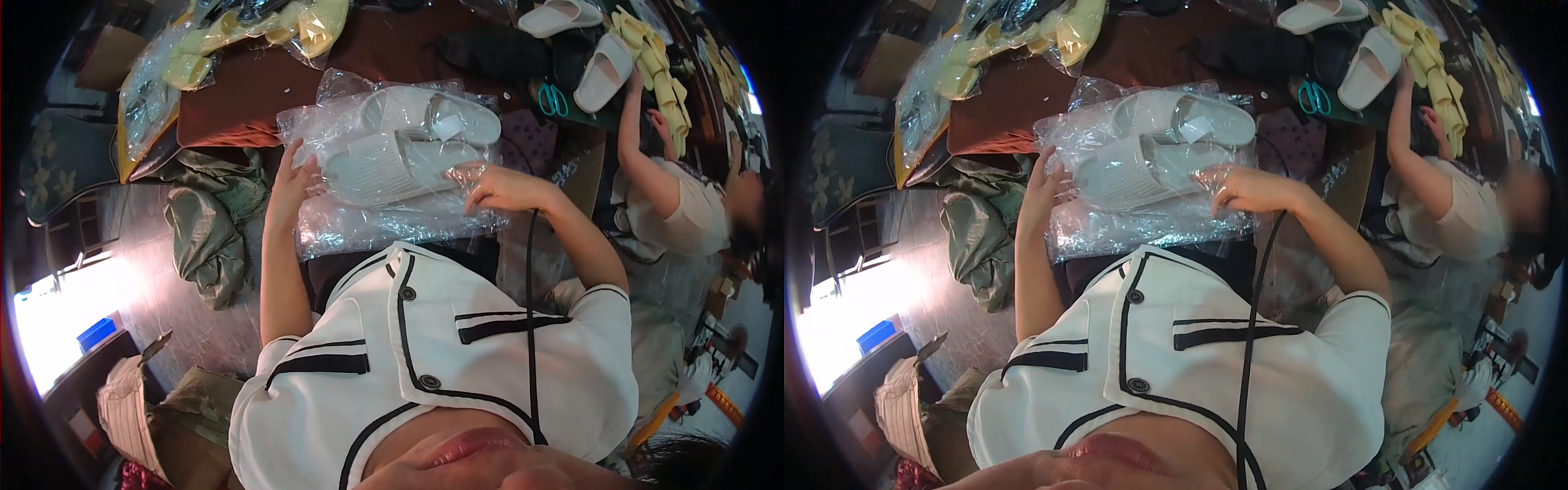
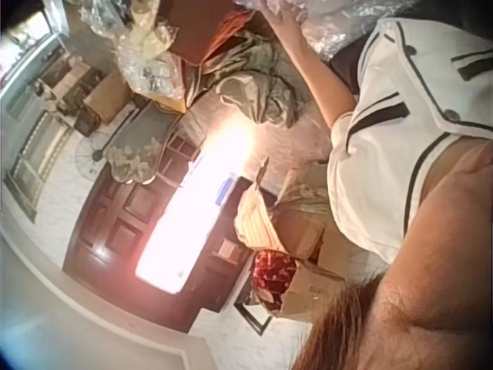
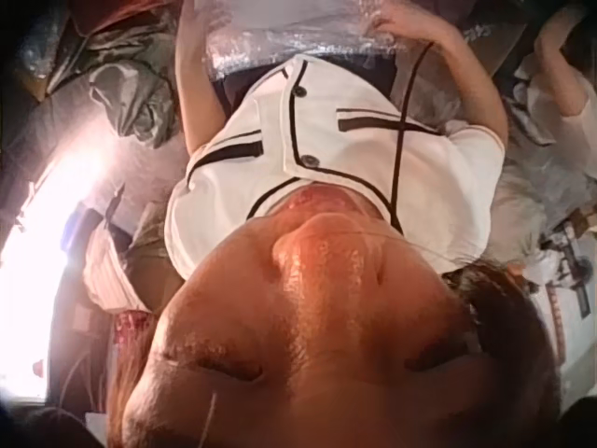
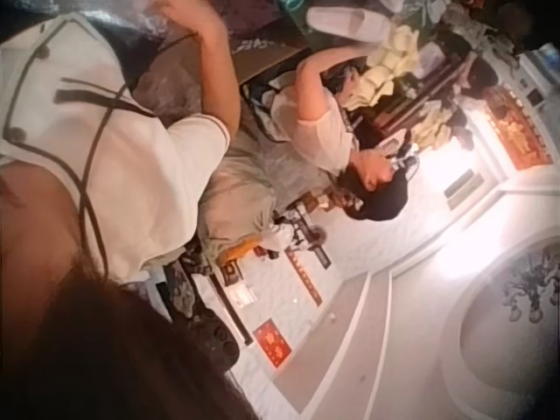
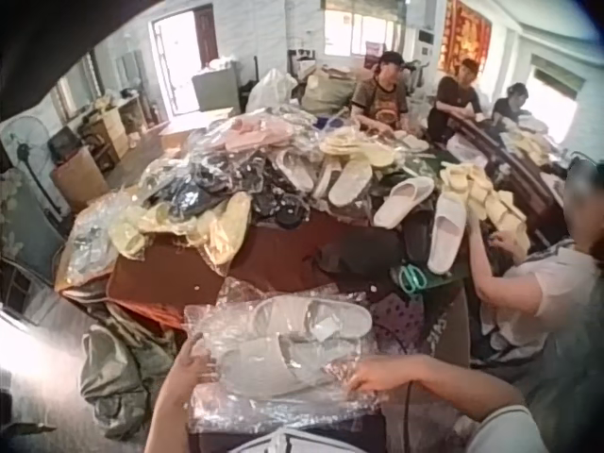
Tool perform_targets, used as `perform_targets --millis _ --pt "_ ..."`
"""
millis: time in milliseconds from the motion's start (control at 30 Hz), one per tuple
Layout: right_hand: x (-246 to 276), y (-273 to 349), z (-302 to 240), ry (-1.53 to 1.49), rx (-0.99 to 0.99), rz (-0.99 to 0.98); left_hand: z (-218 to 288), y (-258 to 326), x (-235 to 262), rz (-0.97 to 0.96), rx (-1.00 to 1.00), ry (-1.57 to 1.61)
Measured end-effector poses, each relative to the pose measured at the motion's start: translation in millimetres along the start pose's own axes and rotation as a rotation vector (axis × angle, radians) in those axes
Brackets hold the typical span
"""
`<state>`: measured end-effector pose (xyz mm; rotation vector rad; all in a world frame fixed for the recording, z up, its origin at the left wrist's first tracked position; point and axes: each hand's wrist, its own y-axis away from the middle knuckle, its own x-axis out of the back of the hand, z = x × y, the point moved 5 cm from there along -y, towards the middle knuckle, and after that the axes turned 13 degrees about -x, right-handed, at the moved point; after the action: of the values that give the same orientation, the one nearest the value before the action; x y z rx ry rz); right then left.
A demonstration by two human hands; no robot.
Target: Packing pairs of slippers into plastic bags and bubble wrap for shipping.
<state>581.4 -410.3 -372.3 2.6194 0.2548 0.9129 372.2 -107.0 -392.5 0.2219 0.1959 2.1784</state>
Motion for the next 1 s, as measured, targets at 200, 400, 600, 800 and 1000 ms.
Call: perform_targets --millis 200,400,600,800,1000 --pt "15 10 22 -0.135 -0.105 -0.053 -10 -13 -3 0.005 -0.168 -0.225" --pt "40 -5 73 -0.408 -0.222 0.318 -10 -14 -8 0.026 -0.257 -0.312" --pt "28 -58 56 0.559 0.139 0.428 -12 -14 -17 -0.001 -0.346 -0.492" --pt "20 -106 42 0.160 -0.081 0.179 -2 -7 -37 -0.038 -0.387 -0.566" --pt "24 -119 74 0.146 -0.064 0.325 9 -3 -24 0.064 -0.434 -0.518"
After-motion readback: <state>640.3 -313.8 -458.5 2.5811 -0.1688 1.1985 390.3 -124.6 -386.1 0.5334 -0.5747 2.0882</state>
